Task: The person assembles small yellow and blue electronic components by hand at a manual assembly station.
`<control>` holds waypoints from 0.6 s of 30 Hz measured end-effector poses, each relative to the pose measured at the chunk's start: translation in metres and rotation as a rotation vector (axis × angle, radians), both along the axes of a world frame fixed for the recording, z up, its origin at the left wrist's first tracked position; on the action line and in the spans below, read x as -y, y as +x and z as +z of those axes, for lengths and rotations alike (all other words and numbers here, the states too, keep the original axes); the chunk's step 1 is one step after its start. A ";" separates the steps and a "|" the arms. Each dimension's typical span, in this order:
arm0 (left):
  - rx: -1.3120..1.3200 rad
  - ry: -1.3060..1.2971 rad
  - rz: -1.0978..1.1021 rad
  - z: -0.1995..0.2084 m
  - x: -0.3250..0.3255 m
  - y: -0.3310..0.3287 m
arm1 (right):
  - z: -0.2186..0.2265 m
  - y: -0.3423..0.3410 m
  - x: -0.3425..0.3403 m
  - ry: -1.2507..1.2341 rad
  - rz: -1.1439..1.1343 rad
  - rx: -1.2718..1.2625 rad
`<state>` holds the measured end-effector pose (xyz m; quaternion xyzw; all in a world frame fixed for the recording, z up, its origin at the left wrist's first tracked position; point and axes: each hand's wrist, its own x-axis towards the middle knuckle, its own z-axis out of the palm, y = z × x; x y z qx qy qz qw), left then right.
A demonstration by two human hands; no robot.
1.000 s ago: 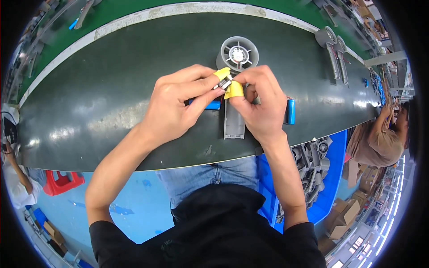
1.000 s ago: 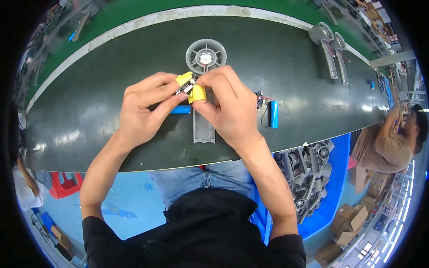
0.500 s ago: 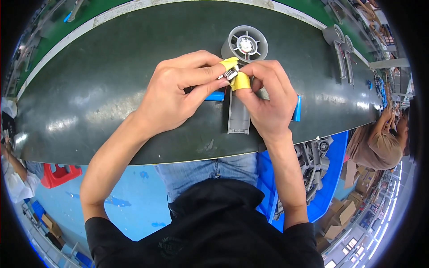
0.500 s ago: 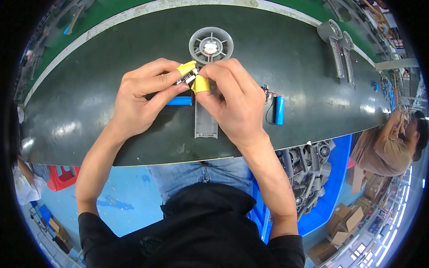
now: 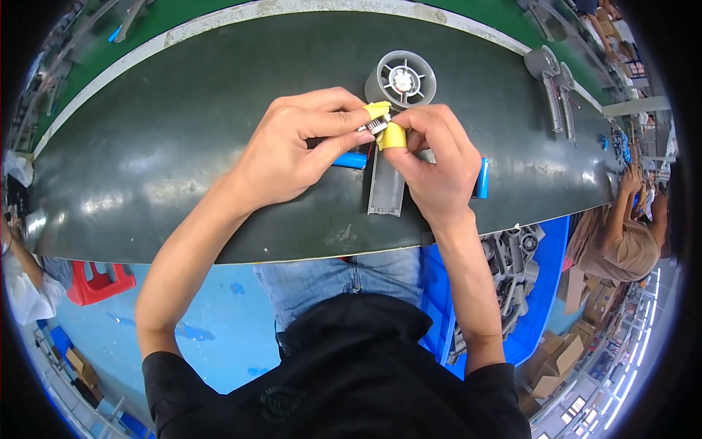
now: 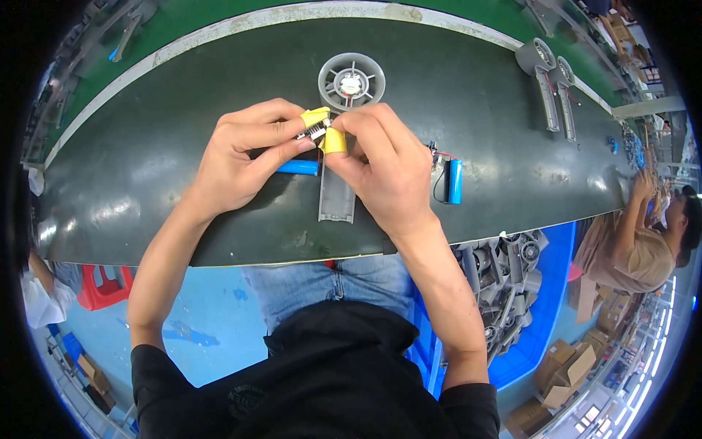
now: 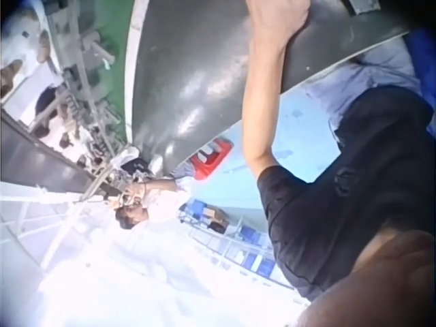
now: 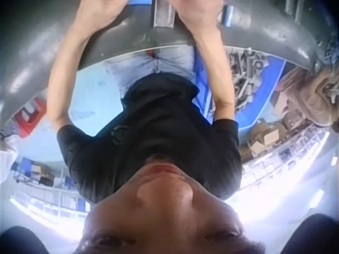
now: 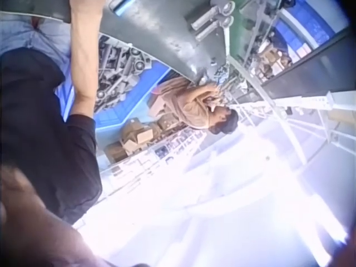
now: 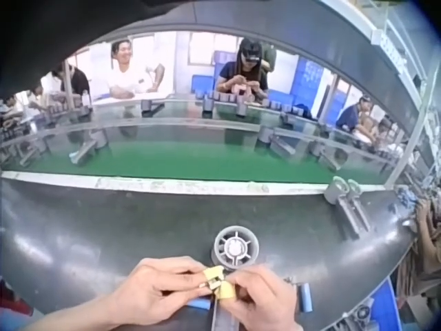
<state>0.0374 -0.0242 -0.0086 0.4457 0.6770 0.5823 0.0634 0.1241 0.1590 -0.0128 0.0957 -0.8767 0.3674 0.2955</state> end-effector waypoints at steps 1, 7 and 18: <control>0.022 0.004 0.011 0.000 0.000 0.001 | 0.000 0.001 0.001 -0.005 -0.019 0.010; 0.048 -0.004 0.046 0.001 -0.002 0.005 | 0.002 0.001 0.000 0.064 -0.041 -0.079; 0.010 -0.003 -0.041 0.004 0.006 -0.003 | -0.001 -0.001 0.000 0.090 0.024 -0.127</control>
